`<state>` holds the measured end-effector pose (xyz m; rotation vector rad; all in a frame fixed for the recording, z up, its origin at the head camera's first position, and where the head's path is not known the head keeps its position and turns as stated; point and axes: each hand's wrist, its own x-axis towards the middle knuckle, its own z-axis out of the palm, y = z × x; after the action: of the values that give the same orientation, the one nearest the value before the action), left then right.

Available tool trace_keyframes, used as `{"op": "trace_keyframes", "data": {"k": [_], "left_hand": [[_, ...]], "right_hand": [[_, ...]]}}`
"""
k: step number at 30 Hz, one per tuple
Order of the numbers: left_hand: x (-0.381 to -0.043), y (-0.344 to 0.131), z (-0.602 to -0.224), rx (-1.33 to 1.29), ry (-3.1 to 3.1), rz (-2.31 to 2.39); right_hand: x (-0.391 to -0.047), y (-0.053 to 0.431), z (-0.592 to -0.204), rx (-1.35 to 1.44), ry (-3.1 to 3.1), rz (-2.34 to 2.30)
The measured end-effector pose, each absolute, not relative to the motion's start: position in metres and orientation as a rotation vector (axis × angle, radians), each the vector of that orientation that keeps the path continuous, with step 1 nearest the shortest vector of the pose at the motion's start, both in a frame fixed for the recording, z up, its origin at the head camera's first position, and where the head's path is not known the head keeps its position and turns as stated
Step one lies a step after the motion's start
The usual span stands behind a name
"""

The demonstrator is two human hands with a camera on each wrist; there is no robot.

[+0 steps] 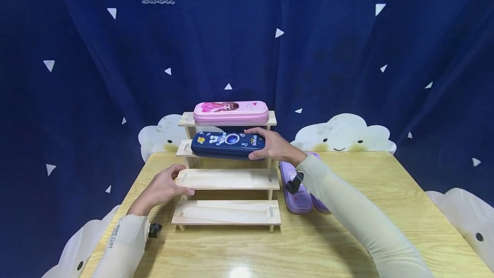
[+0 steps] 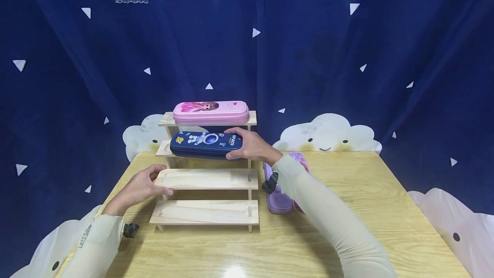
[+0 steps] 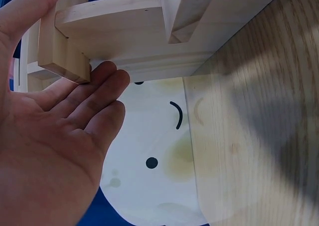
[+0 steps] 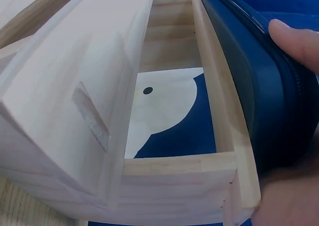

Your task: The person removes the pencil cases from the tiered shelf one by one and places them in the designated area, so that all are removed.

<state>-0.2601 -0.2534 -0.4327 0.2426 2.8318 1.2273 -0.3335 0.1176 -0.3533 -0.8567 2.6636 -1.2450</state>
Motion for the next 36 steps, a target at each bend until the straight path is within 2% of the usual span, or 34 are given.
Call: {"op": "trace_keyframes", "data": {"k": [18,36], "left_hand": [[-0.261,-0.251,-0.433,0.244,2.846,1.221],[-0.259,-0.256,-0.434,0.243,2.854,1.239]], "right_hand": [[-0.321,0.134,-0.357,-0.81,2.794,-1.267],[-0.309,0.173,-0.354,-0.658,2.74,-1.302]]}}
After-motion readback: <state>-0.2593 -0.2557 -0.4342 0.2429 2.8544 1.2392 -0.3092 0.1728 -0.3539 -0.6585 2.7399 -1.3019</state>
